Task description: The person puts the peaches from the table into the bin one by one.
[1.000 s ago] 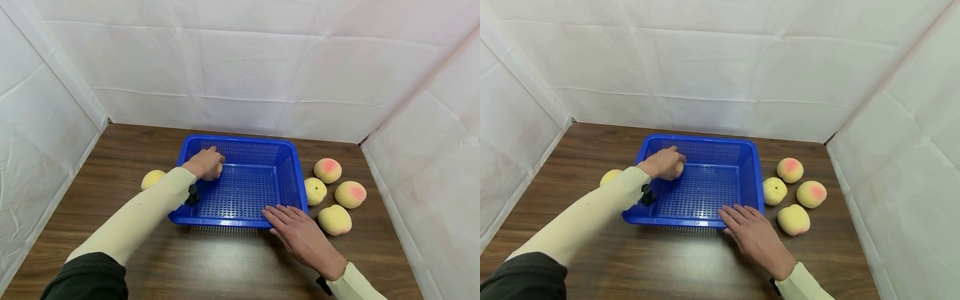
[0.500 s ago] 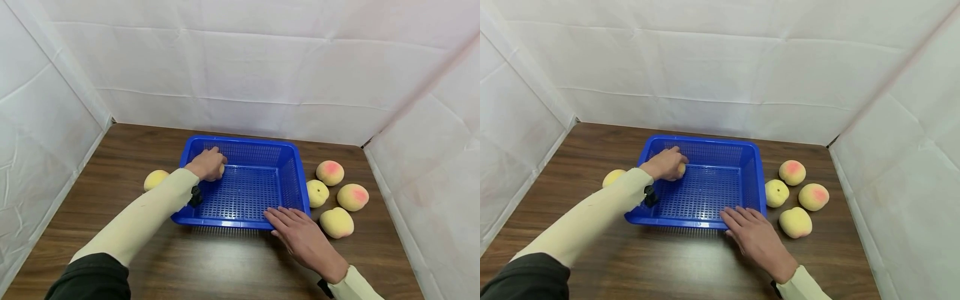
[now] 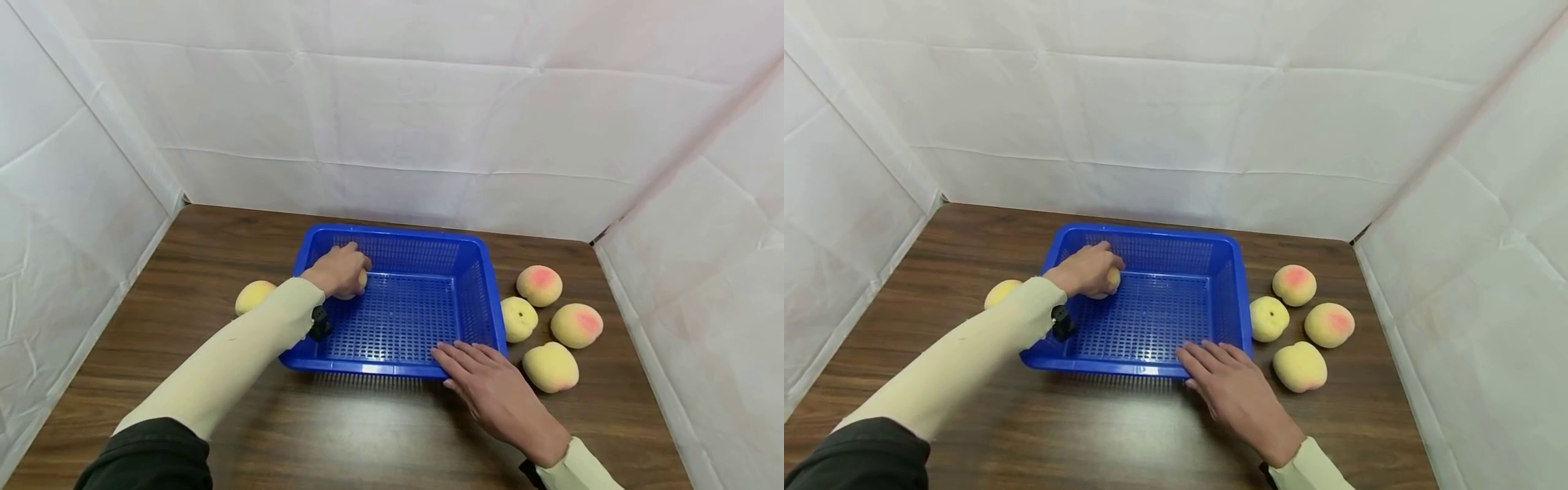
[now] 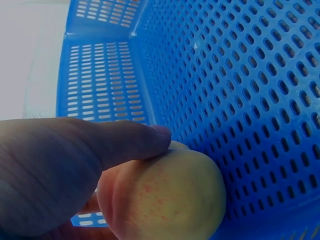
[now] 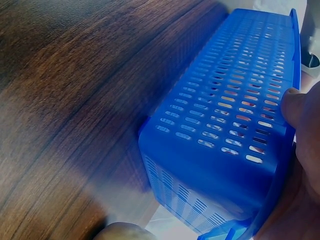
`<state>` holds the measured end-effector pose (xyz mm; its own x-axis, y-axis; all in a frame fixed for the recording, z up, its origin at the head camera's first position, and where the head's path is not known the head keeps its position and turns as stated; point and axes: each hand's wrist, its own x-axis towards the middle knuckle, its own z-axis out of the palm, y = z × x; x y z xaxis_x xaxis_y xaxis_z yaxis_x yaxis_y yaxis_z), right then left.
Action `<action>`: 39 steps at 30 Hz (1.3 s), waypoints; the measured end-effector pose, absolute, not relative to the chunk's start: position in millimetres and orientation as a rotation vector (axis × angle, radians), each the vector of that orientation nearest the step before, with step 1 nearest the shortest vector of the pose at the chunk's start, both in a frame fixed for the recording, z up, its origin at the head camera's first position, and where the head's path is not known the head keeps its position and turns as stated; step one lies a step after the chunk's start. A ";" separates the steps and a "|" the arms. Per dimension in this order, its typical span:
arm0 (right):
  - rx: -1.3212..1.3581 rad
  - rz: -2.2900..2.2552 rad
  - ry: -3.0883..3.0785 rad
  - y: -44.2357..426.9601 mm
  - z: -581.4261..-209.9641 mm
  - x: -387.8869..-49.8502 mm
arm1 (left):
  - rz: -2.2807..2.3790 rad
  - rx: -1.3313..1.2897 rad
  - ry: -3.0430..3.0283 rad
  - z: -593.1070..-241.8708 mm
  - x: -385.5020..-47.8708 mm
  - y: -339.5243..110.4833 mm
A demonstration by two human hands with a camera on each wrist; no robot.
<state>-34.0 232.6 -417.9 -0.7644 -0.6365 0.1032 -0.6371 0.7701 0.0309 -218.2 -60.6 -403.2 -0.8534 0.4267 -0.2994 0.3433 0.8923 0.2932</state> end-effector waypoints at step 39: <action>1.059 0.009 -2.812 232.3 -419.7 -40.7 | 0.294 0.589 2.721 -385.4 -223.7 -64.1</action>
<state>-40.7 232.3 -419.7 -0.7433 -0.6562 0.1300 -0.6570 0.7527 0.0424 -223.7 -64.1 -385.4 -0.8561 0.4323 -0.2833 0.3618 0.8927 0.2688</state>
